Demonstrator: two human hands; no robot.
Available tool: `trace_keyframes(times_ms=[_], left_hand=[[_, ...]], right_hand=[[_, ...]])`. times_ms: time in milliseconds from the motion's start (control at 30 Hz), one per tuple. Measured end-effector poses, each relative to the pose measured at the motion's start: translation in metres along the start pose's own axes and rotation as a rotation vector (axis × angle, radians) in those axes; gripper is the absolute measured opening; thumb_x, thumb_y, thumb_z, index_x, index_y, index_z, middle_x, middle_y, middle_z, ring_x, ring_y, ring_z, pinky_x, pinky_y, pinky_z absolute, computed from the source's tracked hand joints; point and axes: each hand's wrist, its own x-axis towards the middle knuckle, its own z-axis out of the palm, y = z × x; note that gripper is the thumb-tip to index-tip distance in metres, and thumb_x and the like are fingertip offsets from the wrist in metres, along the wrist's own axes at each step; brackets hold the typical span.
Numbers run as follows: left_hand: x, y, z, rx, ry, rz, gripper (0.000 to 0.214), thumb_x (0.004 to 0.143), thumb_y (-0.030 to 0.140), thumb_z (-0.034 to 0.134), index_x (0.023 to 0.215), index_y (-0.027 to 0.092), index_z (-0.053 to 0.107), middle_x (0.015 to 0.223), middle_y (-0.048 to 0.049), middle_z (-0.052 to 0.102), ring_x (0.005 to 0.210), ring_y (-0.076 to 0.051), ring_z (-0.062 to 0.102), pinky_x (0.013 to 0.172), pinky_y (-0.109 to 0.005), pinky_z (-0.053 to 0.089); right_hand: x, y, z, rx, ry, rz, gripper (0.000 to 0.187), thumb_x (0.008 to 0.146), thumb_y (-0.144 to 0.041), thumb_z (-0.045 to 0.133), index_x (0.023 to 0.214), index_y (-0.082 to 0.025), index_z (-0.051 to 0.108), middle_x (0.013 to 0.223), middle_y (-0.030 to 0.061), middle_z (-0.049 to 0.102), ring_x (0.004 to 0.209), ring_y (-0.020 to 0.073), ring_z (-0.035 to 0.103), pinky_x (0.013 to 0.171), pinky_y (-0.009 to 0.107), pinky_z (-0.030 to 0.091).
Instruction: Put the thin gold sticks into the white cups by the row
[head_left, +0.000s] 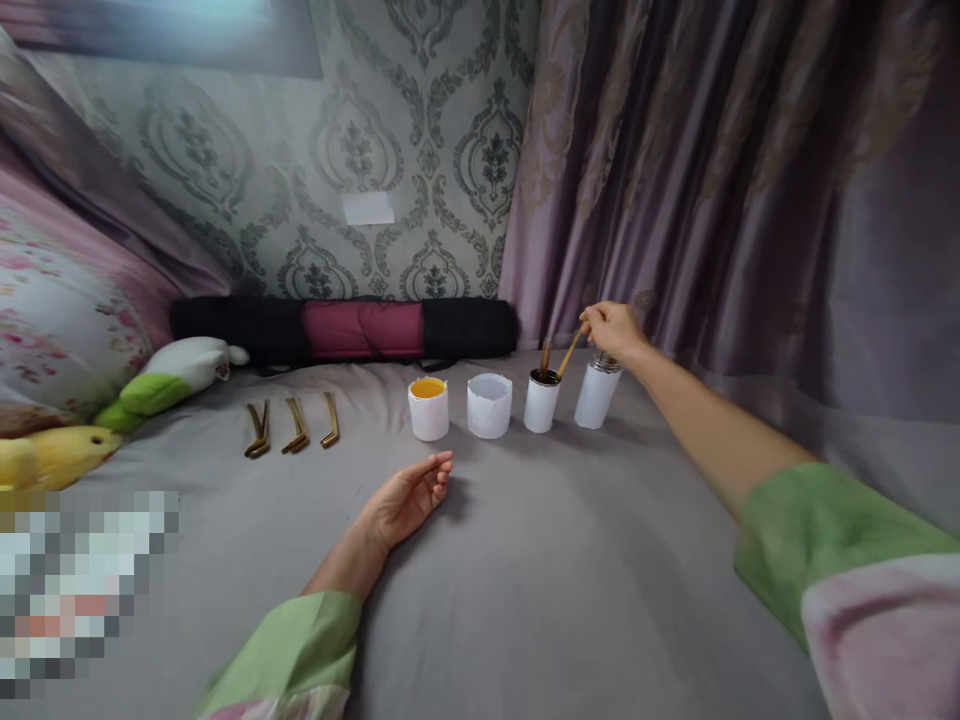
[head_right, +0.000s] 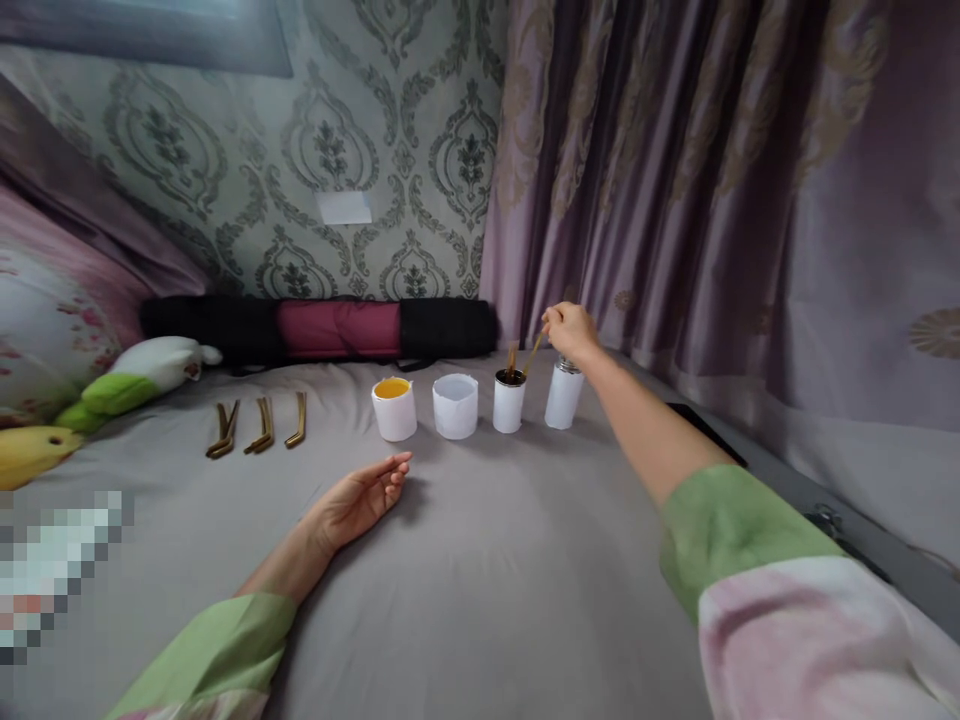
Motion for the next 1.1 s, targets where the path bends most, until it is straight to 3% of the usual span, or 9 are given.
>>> trace_keyframes(times_ms=[467, 1100], left_hand=[[-0.002, 0.001, 0.004, -0.010, 0.006, -0.015, 0.016, 0.080, 0.008, 0.052, 0.095, 0.006, 0.058, 0.077, -0.0061, 0.059, 0.059, -0.006, 0.055, 0.050, -0.016, 0.046], [-0.001, 0.001, 0.004, -0.001, 0.002, -0.008, 0.016, 0.080, 0.010, 0.053, 0.095, 0.006, 0.058, 0.077, -0.0060, 0.060, 0.060, -0.006, 0.055, 0.051, -0.016, 0.046]], right_hand=[[-0.010, 0.018, 0.031, -0.062, -0.166, -0.107, 0.023, 0.082, -0.025, 0.041, 0.078, -0.016, 0.061, 0.065, 0.0005, 0.064, 0.050, 0.0082, 0.053, 0.054, 0.020, 0.040], [-0.017, 0.027, 0.047, -0.069, -0.234, -0.061, 0.022, 0.083, -0.022, 0.041, 0.079, -0.014, 0.060, 0.067, 0.0011, 0.064, 0.047, 0.0063, 0.051, 0.050, 0.017, 0.037]])
